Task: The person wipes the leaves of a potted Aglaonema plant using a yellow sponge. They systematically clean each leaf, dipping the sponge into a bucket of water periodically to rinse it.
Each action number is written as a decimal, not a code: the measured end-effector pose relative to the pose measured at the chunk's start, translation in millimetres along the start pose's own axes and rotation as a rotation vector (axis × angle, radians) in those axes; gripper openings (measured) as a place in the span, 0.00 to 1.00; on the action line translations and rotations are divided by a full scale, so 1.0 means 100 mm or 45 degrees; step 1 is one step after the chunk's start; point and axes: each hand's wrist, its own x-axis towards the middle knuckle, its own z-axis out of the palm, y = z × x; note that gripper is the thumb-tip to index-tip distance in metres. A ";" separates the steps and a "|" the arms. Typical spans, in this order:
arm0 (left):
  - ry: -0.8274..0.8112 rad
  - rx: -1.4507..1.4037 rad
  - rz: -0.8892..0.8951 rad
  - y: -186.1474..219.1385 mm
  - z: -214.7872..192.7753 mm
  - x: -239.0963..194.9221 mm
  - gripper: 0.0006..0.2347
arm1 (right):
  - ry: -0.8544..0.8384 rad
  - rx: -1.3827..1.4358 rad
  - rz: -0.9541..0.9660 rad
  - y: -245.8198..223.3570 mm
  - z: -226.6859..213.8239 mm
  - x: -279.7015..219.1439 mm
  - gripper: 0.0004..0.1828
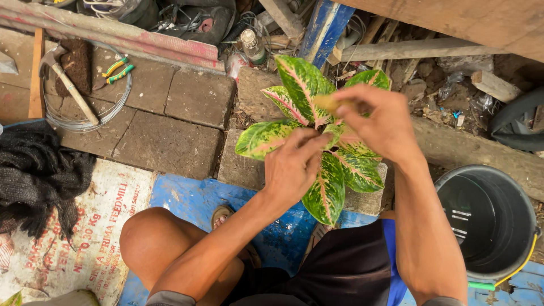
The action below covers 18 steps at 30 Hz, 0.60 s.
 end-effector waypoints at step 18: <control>0.086 0.103 0.003 -0.16 -0.06 0.04 0.32 | -0.688 0.249 0.132 0.17 -0.04 0.05 0.13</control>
